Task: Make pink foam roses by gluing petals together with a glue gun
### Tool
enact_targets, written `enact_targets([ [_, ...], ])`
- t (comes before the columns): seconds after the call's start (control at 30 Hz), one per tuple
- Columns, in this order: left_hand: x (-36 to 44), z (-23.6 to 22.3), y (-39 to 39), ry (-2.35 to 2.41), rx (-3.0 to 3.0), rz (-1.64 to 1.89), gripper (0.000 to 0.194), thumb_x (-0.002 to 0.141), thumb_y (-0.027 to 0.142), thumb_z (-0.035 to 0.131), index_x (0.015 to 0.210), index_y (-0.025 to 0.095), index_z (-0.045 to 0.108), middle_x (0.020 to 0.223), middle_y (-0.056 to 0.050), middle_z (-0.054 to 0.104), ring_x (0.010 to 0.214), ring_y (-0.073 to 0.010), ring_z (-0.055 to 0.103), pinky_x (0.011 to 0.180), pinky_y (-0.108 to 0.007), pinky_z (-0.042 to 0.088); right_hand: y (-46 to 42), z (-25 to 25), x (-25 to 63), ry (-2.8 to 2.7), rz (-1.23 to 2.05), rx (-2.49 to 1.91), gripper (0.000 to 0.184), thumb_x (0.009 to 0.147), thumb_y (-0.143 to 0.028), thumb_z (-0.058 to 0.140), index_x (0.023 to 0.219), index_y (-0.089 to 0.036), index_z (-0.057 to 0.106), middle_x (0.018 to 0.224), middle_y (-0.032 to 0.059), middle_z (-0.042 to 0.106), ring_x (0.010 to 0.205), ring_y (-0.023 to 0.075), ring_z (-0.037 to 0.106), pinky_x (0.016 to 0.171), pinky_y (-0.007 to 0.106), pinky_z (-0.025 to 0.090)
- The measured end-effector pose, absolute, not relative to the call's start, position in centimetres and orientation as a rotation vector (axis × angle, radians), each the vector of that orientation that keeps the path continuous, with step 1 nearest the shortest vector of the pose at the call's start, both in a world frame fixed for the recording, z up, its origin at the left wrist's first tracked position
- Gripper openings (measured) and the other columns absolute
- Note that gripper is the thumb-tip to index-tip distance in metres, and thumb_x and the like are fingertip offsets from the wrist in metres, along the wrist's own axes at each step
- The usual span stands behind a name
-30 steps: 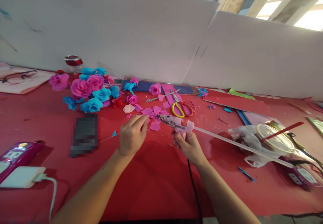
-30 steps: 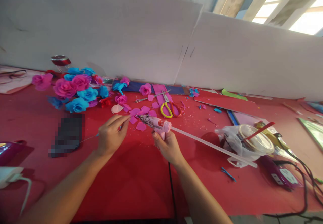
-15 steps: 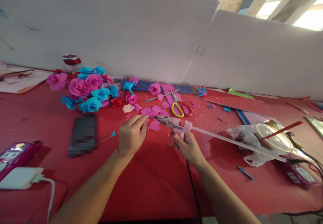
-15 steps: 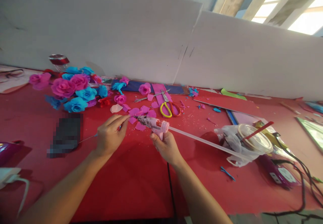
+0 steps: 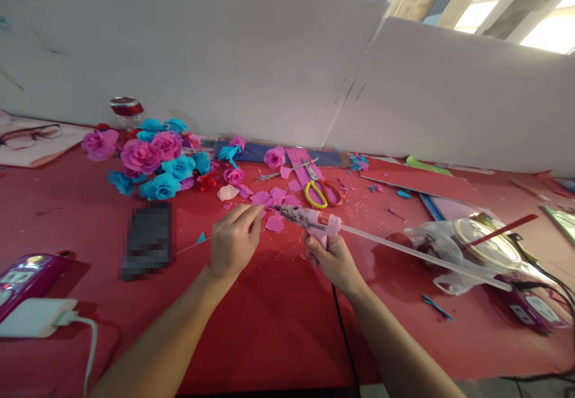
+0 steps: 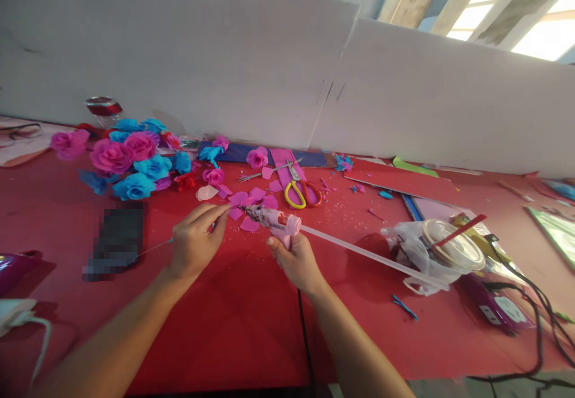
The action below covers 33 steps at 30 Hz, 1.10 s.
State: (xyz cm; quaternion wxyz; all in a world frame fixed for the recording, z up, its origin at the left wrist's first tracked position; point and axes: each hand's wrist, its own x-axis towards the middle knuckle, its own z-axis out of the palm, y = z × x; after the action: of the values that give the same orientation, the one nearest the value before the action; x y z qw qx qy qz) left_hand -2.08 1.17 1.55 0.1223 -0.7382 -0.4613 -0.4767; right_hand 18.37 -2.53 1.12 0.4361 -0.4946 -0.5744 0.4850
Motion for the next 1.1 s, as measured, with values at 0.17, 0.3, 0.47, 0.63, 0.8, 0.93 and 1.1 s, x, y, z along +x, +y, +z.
enact_targets([
  [0.17, -2.2, 1.6, 1.2, -1.390, -2.162, -1.433, 0.016, 0.084, 0.016, 0.056, 0.094, 0.015, 0.069, 0.084, -0.006, 0.071, 0.076, -0.0163, 0.066, 0.072, -0.027, 0.052, -2.5, 1.0, 18.2, -1.368, 1.237, -1.176, 0.042, 0.081, -0.057, 0.054, 0.065, -0.019, 0.045, 0.048, -0.0061, 0.038, 0.043, 0.0070, 0.033, 0.043, 0.022, 0.028],
  [0.3, -2.3, 1.7, 1.4, -1.454, -2.149, -1.544, 0.015, 0.084, 0.018, 0.057, 0.092, 0.014, 0.070, 0.084, -0.007, 0.071, 0.076, -0.0156, 0.066, 0.072, -0.027, 0.052, -2.6, 1.9, 18.5, -1.228, 1.263, -1.116, 0.041, 0.082, -0.056, 0.054, 0.074, -0.016, 0.054, 0.062, -0.0021, 0.051, 0.041, 0.0045, 0.037, 0.042, 0.022, 0.027],
  [0.47, -2.3, 2.1, 1.4, -1.492, -2.115, -1.674, 0.014, 0.083, 0.018, 0.059, 0.090, 0.015, 0.070, 0.082, -0.006, 0.071, 0.073, -0.0150, 0.066, 0.069, -0.026, 0.052, -3.6, 2.8, 21.1, -1.060, 1.215, -1.164, 0.037, 0.083, -0.053, 0.055, 0.093, -0.017, 0.059, 0.076, 0.0013, 0.062, 0.040, 0.0041, 0.041, 0.039, 0.020, 0.025],
  [0.63, -2.0, 2.9, 0.7, -1.562, -2.126, -1.850, 0.012, 0.082, 0.022, 0.060, 0.086, 0.017, 0.071, 0.078, -0.005, 0.070, 0.067, -0.0131, 0.064, 0.063, -0.024, 0.050, -4.1, 0.9, 24.8, -0.903, 1.118, -1.547, 0.036, 0.076, -0.049, 0.062, 0.086, -0.014, 0.059, 0.052, -0.0008, 0.056, 0.040, 0.0099, 0.047, 0.040, 0.021, 0.034],
  [0.8, -1.7, 3.5, -0.2, -1.526, -2.157, -1.956, 0.011, 0.081, 0.021, 0.061, 0.085, 0.016, 0.071, 0.076, -0.004, 0.069, 0.062, -0.0114, 0.062, 0.060, -0.023, 0.048, -5.1, 1.4, 26.8, -1.187, 0.649, -2.265, 0.032, 0.082, -0.044, 0.050, 0.082, -0.014, 0.062, 0.067, 0.0116, 0.065, 0.066, 0.0256, 0.066, 0.062, 0.036, 0.048],
  [0.93, -1.3, 3.7, -0.9, -1.555, -2.223, -2.052, 0.011, 0.081, 0.023, 0.061, 0.084, 0.018, 0.070, 0.074, -0.002, 0.067, 0.059, -0.0105, 0.061, 0.058, -0.023, 0.048, -6.3, 4.0, 24.2, -1.488, -0.232, -2.436, 0.031, 0.083, -0.040, 0.051, 0.087, -0.014, 0.068, 0.100, 0.0204, 0.065, 0.097, 0.0369, 0.061, 0.079, 0.050, 0.044],
  [1.1, -1.1, 3.8, -1.3, -1.653, -2.253, -2.169, 0.012, 0.081, 0.027, 0.061, 0.084, 0.019, 0.070, 0.075, -0.002, 0.066, 0.060, -0.0110, 0.061, 0.058, -0.023, 0.049, -3.7, 4.9, 15.7, -1.403, 0.699, -1.408, 0.021, 0.082, -0.032, 0.055, 0.089, -0.018, 0.069, 0.082, 0.0066, 0.070, 0.072, 0.0181, 0.063, 0.069, 0.032, 0.049],
])
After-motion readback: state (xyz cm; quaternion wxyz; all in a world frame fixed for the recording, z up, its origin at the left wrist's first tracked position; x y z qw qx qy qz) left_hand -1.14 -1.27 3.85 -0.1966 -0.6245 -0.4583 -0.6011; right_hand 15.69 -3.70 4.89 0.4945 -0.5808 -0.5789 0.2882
